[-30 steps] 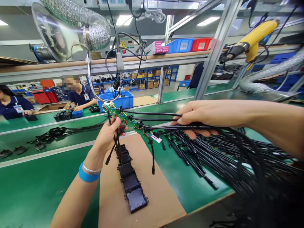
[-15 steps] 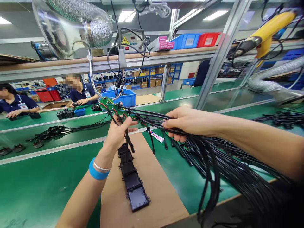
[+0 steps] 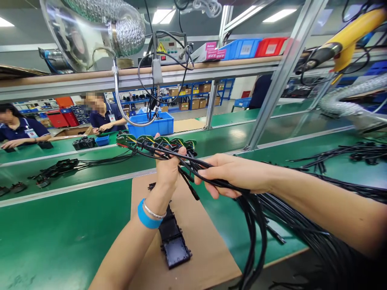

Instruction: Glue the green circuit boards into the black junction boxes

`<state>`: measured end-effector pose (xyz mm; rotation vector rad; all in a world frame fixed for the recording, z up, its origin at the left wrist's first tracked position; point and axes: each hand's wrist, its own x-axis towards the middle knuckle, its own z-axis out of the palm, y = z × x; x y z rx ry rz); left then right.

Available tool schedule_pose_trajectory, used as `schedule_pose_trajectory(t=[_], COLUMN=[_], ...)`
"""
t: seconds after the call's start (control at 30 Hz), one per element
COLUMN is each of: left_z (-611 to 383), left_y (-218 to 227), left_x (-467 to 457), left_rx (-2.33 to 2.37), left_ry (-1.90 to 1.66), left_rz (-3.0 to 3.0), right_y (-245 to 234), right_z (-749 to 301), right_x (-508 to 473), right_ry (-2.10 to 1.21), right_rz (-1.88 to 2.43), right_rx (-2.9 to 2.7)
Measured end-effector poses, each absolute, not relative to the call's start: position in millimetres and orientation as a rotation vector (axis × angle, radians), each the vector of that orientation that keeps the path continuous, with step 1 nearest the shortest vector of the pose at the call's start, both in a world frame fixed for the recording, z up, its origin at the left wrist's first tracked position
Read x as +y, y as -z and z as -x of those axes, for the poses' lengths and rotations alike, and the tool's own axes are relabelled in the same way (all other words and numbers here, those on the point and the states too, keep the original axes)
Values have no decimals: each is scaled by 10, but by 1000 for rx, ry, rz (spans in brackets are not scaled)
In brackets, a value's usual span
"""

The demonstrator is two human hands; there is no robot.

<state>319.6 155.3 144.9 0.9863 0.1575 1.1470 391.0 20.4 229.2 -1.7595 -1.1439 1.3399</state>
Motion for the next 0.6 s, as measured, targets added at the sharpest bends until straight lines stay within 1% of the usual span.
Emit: schedule_pose_trajectory(t=[0.03,0.1,0.2,0.33,0.37,0.43,0.53,0.6], left_z=[-3189,-3141,-3006,-2810,-2768,-2701,-2669,-2695], left_y=[-1444,-1436,-1438,-1451,-1443,-1401,-1262,-1137], left_x=[1572,1643,1786,1948,1977,2011,1973,1880], left_rx=[183,241,288,264,233,132,-81,-220], left_ry=[-1154,-1145,-1019,-739,-657,-470,-165,-34], left_rz=[-1048,-1203,-1346,-1375,-1356,-1292,-1148,-1046], right_y=[-2317,-2424,-2685,-3015,-3068,-3135,-3146,-3112], right_z=[-3925,-3973,-4060,-4109,-4103,-4077,-4019,-3970], right_x=[198,170,115,143,173,249,368,438], right_ry=[-1324,-1193,-811,-291,-236,-227,-246,-252], right_rz=[1822,2046,2389,2633,2684,2728,2685,2640], right_rx=[-1137,-1135,-1291,-1585,-1591,-1561,-1549,-1581])
